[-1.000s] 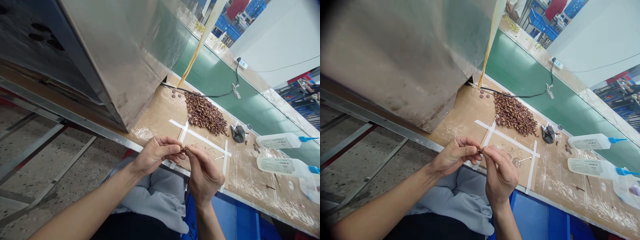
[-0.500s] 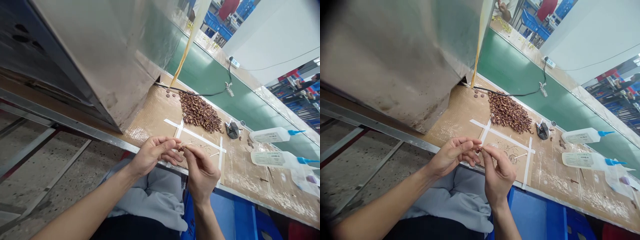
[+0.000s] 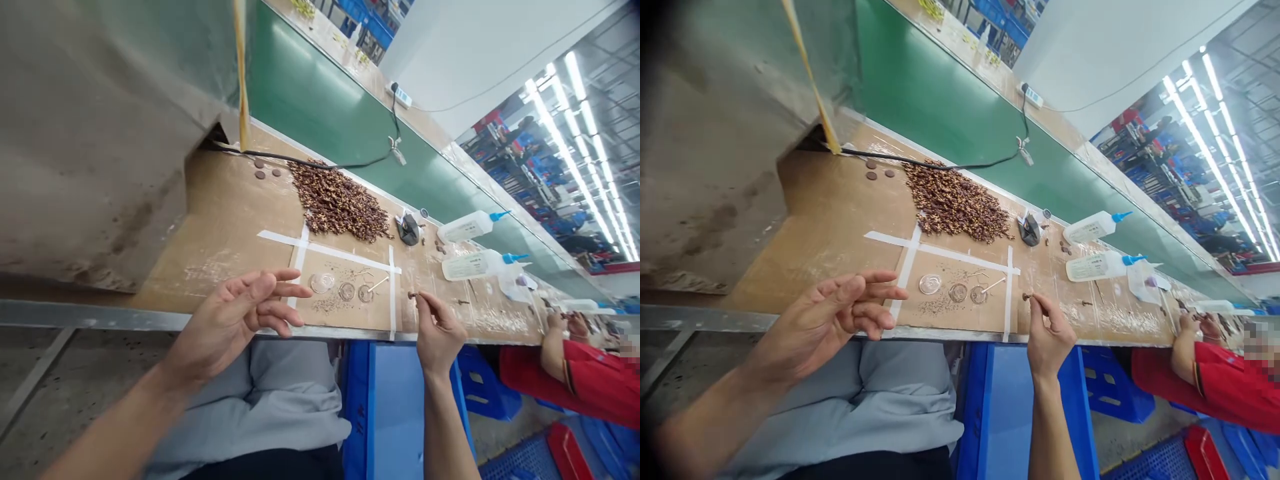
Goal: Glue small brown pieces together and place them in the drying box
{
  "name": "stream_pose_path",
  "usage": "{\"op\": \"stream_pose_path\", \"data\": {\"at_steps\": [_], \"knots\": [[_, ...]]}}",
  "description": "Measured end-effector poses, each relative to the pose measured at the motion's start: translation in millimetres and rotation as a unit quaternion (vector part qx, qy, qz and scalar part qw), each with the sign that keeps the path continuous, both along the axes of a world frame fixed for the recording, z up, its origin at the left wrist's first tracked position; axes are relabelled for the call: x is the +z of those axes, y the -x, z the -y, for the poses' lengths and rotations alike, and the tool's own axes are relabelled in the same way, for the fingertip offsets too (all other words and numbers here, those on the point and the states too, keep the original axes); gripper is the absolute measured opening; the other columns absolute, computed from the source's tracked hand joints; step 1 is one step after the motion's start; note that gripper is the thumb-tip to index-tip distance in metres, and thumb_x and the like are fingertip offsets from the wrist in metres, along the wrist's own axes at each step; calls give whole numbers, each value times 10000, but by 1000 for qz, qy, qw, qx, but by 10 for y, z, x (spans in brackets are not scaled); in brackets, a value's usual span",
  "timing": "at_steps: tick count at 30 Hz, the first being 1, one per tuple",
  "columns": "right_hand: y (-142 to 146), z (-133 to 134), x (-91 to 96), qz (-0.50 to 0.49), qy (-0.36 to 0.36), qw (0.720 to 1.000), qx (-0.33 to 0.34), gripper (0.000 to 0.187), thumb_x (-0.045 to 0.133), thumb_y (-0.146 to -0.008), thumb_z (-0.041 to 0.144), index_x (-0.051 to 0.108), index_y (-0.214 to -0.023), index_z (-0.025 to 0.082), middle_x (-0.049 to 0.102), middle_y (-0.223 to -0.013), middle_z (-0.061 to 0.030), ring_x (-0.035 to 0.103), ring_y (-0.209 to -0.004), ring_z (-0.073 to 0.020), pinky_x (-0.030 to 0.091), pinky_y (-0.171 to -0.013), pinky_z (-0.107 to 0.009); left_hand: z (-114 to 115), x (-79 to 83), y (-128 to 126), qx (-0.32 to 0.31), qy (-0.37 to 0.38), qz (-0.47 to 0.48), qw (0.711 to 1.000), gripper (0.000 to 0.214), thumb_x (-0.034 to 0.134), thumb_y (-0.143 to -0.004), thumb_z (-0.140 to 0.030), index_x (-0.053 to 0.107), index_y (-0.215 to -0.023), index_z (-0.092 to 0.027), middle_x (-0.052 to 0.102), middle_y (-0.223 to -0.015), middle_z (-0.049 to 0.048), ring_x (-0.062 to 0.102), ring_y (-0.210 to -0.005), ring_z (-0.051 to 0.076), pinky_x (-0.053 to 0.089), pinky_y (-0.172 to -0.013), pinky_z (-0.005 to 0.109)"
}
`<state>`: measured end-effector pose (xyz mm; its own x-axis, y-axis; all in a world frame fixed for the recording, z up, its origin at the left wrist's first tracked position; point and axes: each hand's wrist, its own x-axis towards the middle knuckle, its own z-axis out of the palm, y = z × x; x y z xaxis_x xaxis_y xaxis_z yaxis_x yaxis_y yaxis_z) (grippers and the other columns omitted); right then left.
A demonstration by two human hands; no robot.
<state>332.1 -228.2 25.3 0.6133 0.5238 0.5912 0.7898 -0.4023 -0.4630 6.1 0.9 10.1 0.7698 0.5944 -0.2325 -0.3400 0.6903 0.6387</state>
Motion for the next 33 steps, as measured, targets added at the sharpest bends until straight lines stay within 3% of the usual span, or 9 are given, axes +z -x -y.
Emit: {"op": "stream_pose_path", "data": {"at_steps": [4,12,23,29,33], "knots": [[-323,252,-196,62,44,997,-9,355,711,-1171,504,904,-1133,208,896,-1085,-100,856,-991,-288,645,-923,-389,-31,-5,-3,-8,-3,-8,1000,433,946,-1007,-482,906,-1285,-153,920,-1188,216,902,-768,276,734,-615,286],[-383,308,-422,117,50,992,-2,245,703,-1194,385,896,-1189,235,904,-1143,-83,875,-1053,-271,696,-974,-401,-68,-35,18,-10,-20,5,1000,367,885,-1071,-391,887,-1314,-116,925,-1163,209,900,-746,276,729,-591,282],[-442,305,-438,134,43,990,11,184,727,-1186,308,898,-1174,239,906,-1116,-67,879,-1041,-254,702,-964,-377,-113,-91,10,-8,-39,-6,999,382,960,-1002,-411,909,-1284,-159,934,-1120,183,897,-701,283,703,-521,268],[-410,324,-402,101,52,993,16,191,717,-1189,310,898,-1207,250,902,-1159,-75,866,-1083,-262,669,-1010,-372,-94,-24,-6,1,-28,-23,999,277,799,-1129,-353,890,-1297,-153,942,-1113,118,878,-690,235,674,-526,234],[-408,314,-374,72,48,996,22,241,688,-1201,354,905,-1208,251,903,-1160,-86,861,-1091,-271,649,-1021,-365,-89,16,-3,0,-32,-30,999,327,865,-1078,-441,911,-1267,-178,944,-1087,101,865,-666,226,670,-522,222]]}}
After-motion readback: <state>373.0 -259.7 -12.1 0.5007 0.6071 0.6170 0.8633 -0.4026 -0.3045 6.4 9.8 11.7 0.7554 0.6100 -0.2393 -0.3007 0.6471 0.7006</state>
